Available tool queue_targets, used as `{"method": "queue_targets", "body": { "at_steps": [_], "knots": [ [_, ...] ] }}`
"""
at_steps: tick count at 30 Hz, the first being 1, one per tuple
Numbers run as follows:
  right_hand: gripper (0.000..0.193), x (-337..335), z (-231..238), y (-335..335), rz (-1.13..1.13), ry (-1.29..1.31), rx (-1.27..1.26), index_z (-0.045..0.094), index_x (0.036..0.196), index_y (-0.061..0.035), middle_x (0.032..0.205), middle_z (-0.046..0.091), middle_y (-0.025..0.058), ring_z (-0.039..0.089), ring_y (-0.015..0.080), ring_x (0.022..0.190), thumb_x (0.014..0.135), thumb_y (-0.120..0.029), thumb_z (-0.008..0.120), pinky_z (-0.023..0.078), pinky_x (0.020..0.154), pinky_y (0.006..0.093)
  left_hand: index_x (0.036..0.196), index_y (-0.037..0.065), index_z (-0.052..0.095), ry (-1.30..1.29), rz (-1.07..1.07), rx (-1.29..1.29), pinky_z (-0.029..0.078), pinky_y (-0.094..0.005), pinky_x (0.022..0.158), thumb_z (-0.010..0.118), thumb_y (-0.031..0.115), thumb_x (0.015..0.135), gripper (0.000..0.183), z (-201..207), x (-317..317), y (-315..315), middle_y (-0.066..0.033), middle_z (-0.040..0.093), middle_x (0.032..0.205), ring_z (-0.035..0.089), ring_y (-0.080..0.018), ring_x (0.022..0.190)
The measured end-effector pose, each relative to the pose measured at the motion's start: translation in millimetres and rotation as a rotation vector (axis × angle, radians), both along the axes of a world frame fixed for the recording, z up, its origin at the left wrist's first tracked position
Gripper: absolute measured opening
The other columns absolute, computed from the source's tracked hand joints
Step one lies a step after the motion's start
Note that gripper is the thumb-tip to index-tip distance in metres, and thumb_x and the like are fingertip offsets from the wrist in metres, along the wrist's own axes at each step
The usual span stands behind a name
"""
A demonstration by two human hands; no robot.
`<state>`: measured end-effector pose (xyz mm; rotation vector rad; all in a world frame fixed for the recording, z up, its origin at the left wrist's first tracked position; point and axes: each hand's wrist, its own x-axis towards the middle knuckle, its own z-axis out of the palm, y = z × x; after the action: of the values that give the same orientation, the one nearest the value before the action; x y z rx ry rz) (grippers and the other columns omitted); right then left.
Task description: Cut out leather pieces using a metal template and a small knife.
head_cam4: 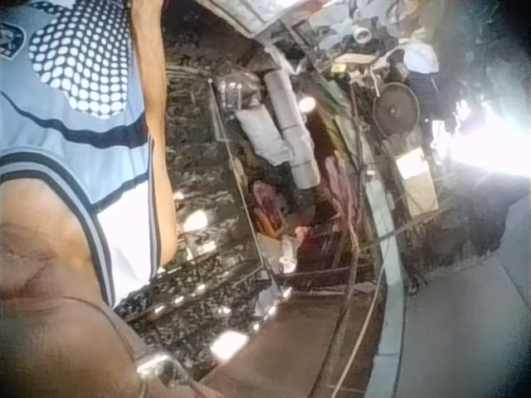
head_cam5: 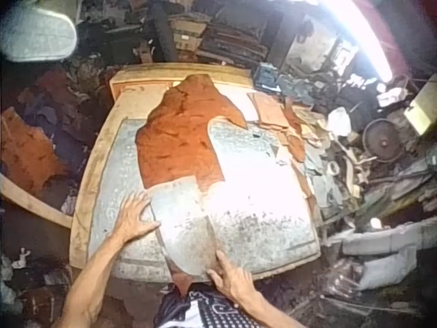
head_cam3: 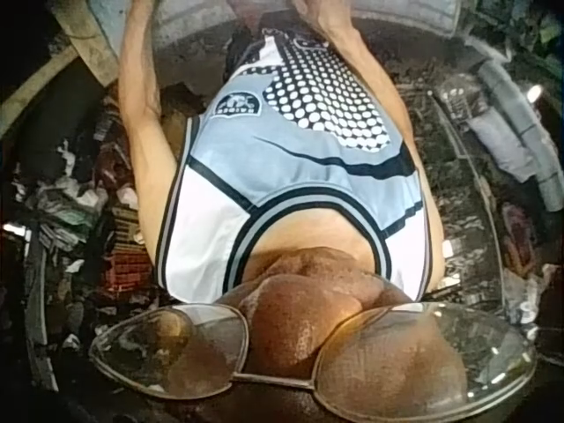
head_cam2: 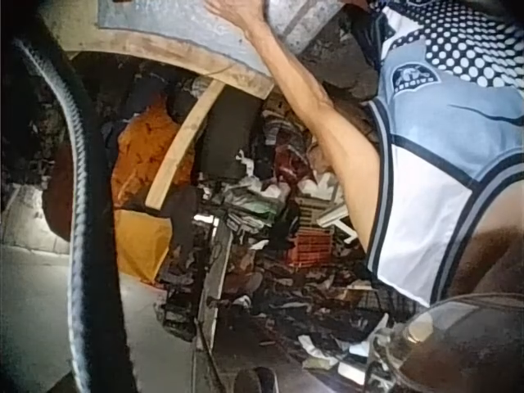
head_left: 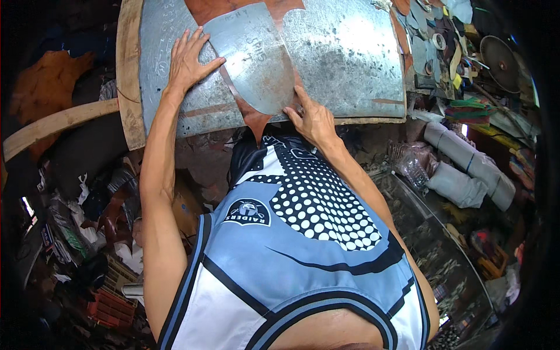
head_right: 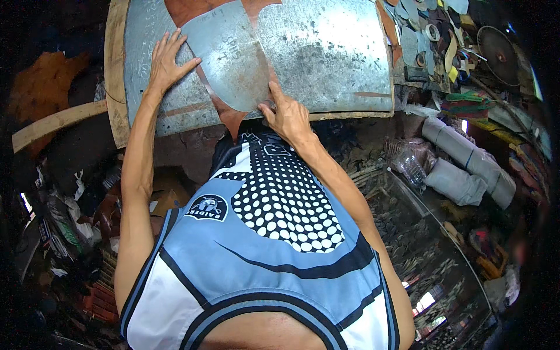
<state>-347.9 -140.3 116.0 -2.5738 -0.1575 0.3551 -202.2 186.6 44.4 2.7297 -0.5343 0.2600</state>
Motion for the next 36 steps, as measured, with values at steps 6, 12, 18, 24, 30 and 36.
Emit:
{"method": "queue_targets", "body": {
  "at_steps": [6,12,18,24,30,36],
  "knots": [
    [0.082,-4,-3,9,-0.037,-0.039,-0.085,0.042,0.142,-0.0058,0.092,0.069,0.0243,0.068,0.0422,0.074,0.079,-0.042,0.078,0.054,0.06,0.0481,0.135,0.007,0.057,0.031,-0.006,-0.046,0.022,-0.0527,0.117,0.079,0.047,0.075,0.075,6,-5,-2,-0.0137,0.043,0.151,0.033,-0.038,0.143],
    [0.086,1,9,10,-0.018,0.109,-0.126,0.04,0.145,-0.0026,0.084,0.069,0.0251,0.069,0.0422,0.071,0.082,-0.05,0.073,0.055,0.061,0.047,0.129,0.004,0.06,0.05,-0.023,-0.038,0.022,-0.0537,0.117,0.081,0.047,0.072,0.074,12,-4,-2,-0.015,0.045,0.15,0.033,-0.0388,0.142],
    [0.083,6,7,5,-0.004,0.149,-0.024,0.041,0.143,0.0009,0.077,0.069,0.0229,0.067,0.0402,0.06,0.085,-0.052,0.068,0.055,0.056,0.0484,0.133,0.005,0.056,0.12,-0.037,-0.003,0.019,-0.0539,0.118,0.081,0.045,0.073,0.077,11,-2,-1,-0.0143,0.041,0.152,0.029,-0.0377,0.145],
    [0.076,17,6,-2,0.059,0.187,0.008,0.039,0.139,0.0038,0.084,0.065,0.0251,0.067,0.0388,0.059,0.087,-0.043,0.069,0.056,0.052,0.046,0.136,0.005,0.052,0.165,-0.05,0.027,0.017,-0.0532,0.119,0.081,0.041,0.073,0.078,13,2,-3,-0.0151,0.039,0.154,0.026,-0.0378,0.146],
    [0.075,24,5,-2,0.051,0.302,0.029,0.042,0.137,0.0014,0.081,0.068,0.0237,0.068,0.04,0.061,0.085,-0.046,0.07,0.055,0.055,0.0492,0.134,0.005,0.052,0.177,-0.024,0.032,0.016,-0.0535,0.119,0.081,0.041,0.072,0.077,13,2,-4,-0.0157,0.038,0.154,0.025,-0.0395,0.146],
    [0.071,26,15,6,0.047,0.357,0.0,0.043,0.136,0.0004,0.083,0.068,0.0273,0.067,0.0437,0.064,0.085,-0.04,0.072,0.054,0.059,0.0523,0.133,0.006,0.054,0.187,-0.032,0.072,0.018,-0.0539,0.118,0.077,0.045,0.074,0.074,21,3,-3,-0.0166,0.039,0.153,0.025,-0.0411,0.145]
  ]
}}
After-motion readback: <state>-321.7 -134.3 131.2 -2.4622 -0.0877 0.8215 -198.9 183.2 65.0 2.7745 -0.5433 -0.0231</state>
